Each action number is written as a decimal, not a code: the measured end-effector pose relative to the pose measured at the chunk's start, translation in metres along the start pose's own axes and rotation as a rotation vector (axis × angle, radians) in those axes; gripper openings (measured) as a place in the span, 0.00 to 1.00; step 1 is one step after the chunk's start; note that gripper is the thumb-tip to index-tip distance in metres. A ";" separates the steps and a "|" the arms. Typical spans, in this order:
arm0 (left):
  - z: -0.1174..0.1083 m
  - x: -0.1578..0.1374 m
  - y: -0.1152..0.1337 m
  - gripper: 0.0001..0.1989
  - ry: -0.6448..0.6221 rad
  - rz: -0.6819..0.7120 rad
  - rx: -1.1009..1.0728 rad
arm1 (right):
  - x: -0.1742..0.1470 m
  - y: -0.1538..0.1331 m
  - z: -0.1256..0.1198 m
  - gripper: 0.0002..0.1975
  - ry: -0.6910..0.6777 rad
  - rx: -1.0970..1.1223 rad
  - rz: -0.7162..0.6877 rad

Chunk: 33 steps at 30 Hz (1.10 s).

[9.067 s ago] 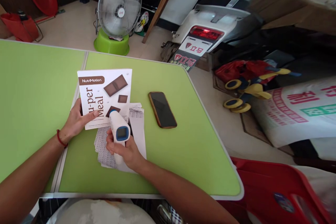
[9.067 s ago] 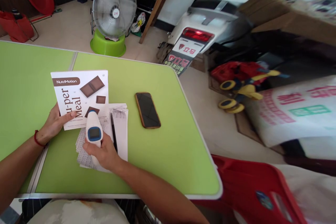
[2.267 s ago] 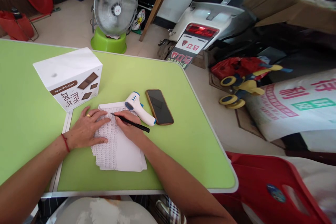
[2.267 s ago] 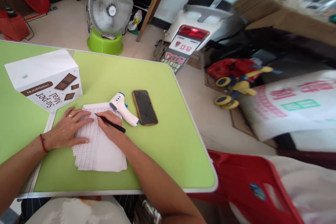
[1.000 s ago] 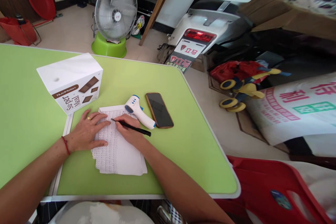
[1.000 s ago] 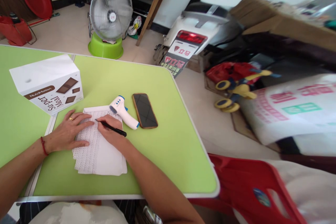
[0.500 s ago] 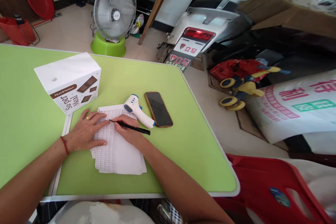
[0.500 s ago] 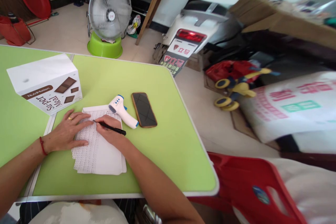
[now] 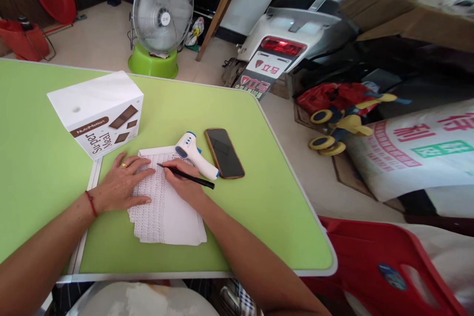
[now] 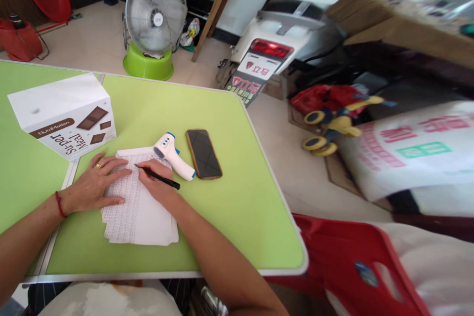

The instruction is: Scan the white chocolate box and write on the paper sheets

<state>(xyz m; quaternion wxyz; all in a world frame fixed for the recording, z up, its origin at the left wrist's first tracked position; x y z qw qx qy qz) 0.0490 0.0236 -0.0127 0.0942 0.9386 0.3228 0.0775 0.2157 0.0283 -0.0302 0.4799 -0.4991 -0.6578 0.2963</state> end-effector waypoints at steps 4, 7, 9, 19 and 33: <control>0.000 0.000 0.000 0.31 0.004 0.005 0.005 | 0.001 -0.003 0.000 0.07 -0.026 -0.012 -0.020; 0.000 0.000 0.000 0.31 -0.004 0.001 0.005 | 0.001 -0.003 0.000 0.07 -0.034 -0.010 -0.023; 0.000 0.000 0.000 0.31 -0.009 -0.002 0.003 | 0.001 -0.002 0.001 0.07 -0.034 -0.014 -0.016; 0.000 0.000 -0.001 0.31 -0.010 -0.005 -0.003 | 0.001 0.000 0.001 0.07 -0.024 -0.023 -0.008; -0.001 0.000 0.000 0.31 -0.010 0.002 -0.005 | -0.001 -0.009 0.006 0.07 -0.076 0.023 -0.123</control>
Point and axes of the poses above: each hand's wrist, its own x-axis towards the middle knuckle, its own z-axis out of the palm, y = z × x, the point moved 6 cm from there along x, towards the middle knuckle, and after that the axes turned 4 degrees about x, right-handed, at the moved point
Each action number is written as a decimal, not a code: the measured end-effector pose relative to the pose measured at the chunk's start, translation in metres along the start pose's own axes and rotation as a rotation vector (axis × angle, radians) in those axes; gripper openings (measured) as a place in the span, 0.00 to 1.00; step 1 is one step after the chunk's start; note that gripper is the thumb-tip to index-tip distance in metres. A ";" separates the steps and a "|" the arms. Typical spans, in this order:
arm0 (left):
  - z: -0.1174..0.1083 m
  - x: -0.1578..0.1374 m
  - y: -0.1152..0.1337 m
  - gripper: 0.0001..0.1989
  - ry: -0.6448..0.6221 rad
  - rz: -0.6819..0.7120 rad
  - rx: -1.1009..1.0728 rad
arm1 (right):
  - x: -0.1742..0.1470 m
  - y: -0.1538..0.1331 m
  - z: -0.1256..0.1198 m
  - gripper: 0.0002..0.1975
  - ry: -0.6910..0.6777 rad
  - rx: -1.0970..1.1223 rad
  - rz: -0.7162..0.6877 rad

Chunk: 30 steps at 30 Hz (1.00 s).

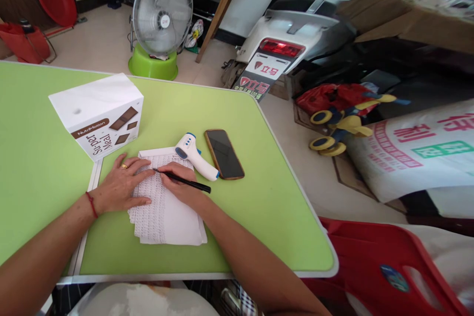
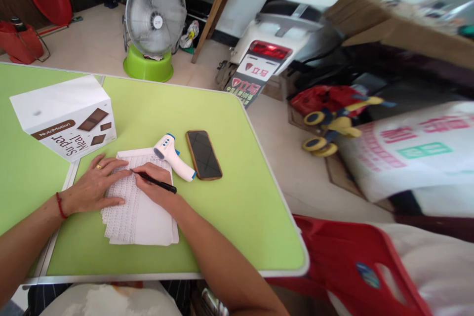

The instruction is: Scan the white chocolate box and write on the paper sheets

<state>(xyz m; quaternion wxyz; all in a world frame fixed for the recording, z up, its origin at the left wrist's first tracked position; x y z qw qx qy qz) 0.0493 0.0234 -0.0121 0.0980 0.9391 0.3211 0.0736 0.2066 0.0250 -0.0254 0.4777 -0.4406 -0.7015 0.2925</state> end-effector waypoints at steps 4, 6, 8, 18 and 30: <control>-0.001 0.000 0.000 0.30 0.000 -0.003 -0.007 | 0.000 0.001 0.000 0.08 -0.006 -0.012 0.005; 0.000 0.000 -0.001 0.30 0.003 -0.003 -0.006 | 0.000 0.000 -0.001 0.08 -0.007 -0.021 0.006; 0.000 0.000 -0.001 0.30 0.004 -0.006 -0.002 | 0.000 0.000 -0.001 0.08 -0.008 -0.035 0.006; 0.001 0.000 -0.001 0.30 0.008 -0.013 -0.010 | -0.002 0.006 0.000 0.08 -0.019 -0.019 0.070; 0.000 0.000 -0.001 0.29 0.003 -0.009 -0.007 | 0.000 0.008 -0.002 0.08 -0.010 -0.030 0.125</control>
Point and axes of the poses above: each hand's wrist, its own x-axis towards the middle knuckle, its own z-axis out of the palm, y = z × x, the point moved 6 cm from there along x, towards the middle knuckle, and after that the axes turned 4 degrees about x, right-handed, at the moved point
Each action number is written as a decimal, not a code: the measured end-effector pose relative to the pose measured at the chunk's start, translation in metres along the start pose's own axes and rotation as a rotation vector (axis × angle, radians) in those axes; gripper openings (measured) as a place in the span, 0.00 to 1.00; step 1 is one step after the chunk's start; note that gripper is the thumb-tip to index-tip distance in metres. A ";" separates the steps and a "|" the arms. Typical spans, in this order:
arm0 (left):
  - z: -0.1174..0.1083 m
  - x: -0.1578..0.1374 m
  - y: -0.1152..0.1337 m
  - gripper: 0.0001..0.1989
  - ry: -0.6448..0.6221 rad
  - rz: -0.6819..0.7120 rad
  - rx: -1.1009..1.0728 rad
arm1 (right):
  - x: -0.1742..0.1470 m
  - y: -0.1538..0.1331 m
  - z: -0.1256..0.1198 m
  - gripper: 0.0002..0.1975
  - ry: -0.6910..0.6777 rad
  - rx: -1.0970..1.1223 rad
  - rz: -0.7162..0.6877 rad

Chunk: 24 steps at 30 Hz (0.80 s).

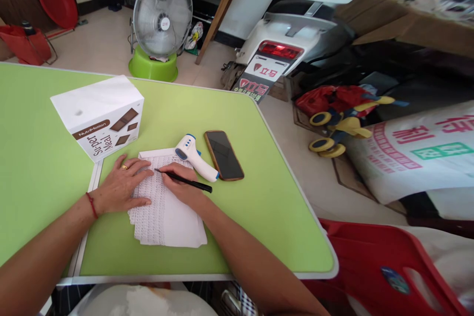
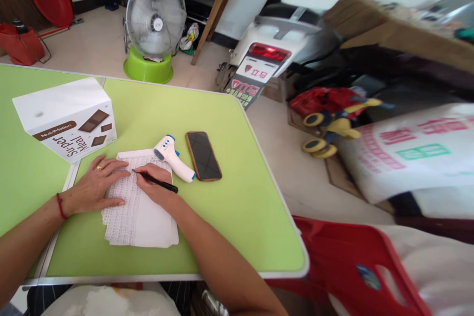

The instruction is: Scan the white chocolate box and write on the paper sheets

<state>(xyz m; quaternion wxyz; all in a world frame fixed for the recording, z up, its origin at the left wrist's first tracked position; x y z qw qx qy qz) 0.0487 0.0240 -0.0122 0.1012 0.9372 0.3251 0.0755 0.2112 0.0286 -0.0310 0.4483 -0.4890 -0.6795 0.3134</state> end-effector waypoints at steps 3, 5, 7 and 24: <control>0.000 0.000 0.000 0.30 -0.005 -0.003 -0.002 | -0.001 0.001 0.001 0.08 -0.046 0.017 0.006; 0.000 0.000 0.000 0.30 -0.007 -0.003 -0.003 | -0.001 0.001 0.000 0.08 -0.045 0.011 0.010; 0.000 0.000 0.000 0.29 -0.005 -0.001 -0.001 | -0.001 0.000 -0.001 0.08 -0.025 0.001 -0.001; 0.000 0.000 0.000 0.30 0.002 -0.004 -0.004 | -0.003 0.001 -0.002 0.07 0.024 -0.011 0.009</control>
Point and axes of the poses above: each hand's wrist, its own x-axis towards the middle knuckle, its own z-axis out of the palm, y = z × x, the point moved 6 cm from there along x, towards the middle knuckle, and after that the axes turned 4 degrees about x, right-handed, at the moved point
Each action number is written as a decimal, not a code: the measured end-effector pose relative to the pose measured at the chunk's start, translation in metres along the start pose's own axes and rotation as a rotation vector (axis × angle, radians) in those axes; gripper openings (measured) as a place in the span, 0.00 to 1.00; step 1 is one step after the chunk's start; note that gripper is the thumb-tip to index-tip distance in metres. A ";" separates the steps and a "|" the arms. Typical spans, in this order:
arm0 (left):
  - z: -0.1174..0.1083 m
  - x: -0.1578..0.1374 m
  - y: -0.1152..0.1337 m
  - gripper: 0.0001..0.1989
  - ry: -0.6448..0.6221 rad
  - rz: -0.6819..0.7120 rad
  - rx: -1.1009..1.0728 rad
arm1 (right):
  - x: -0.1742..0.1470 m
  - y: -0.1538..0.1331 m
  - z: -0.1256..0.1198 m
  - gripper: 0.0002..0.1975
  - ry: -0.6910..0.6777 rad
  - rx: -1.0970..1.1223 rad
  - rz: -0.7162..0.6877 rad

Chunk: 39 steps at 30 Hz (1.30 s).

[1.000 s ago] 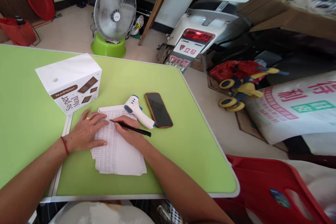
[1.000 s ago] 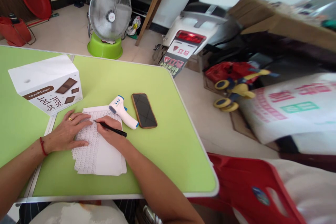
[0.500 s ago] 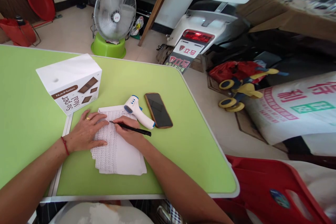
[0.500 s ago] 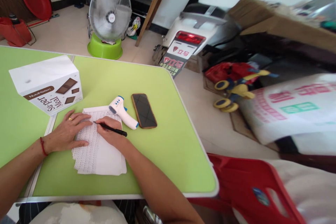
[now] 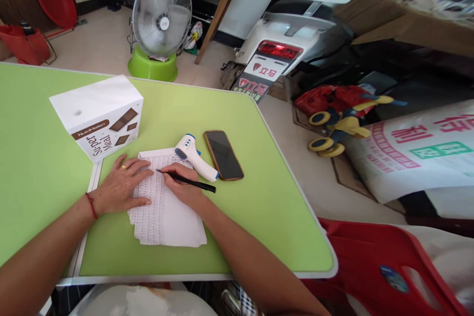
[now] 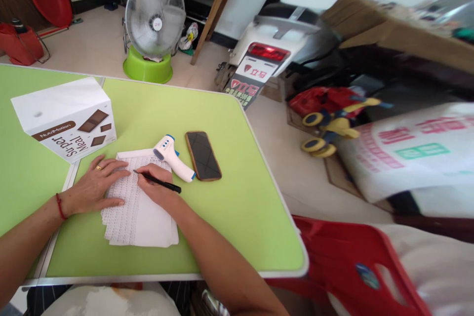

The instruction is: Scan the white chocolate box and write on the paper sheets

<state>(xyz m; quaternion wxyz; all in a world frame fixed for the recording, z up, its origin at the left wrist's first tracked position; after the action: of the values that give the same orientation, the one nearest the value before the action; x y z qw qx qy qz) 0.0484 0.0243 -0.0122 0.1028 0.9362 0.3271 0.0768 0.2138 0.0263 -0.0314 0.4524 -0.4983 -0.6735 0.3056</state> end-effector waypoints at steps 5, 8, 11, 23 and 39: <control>0.001 -0.001 0.000 0.31 0.000 0.009 0.008 | 0.001 -0.004 -0.001 0.07 0.030 -0.027 -0.046; 0.001 0.000 0.000 0.30 0.000 0.004 0.001 | 0.001 -0.001 0.000 0.07 0.025 -0.039 -0.013; 0.001 0.000 0.000 0.30 -0.001 0.001 -0.002 | 0.000 0.003 -0.001 0.07 0.029 -0.041 0.013; 0.000 0.001 0.000 0.30 -0.007 0.005 0.012 | 0.000 0.004 -0.002 0.07 0.062 0.032 0.031; -0.025 -0.002 0.004 0.17 0.377 0.083 0.041 | -0.003 -0.014 -0.002 0.11 -0.009 -0.262 -0.353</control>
<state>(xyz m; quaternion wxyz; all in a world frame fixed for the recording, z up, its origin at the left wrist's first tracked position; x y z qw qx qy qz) 0.0442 0.0238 0.0127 0.0175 0.9199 0.3030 0.2482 0.2105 0.0188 -0.0197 0.4273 -0.4257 -0.7863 0.1339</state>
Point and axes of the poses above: each hand's wrist, its own x-axis towards the middle knuckle, its own z-axis out of the palm, y = z × x, the point moved 6 cm from there along x, towards the middle knuckle, and after that the axes turned 4 degrees about x, right-handed, at the moved point
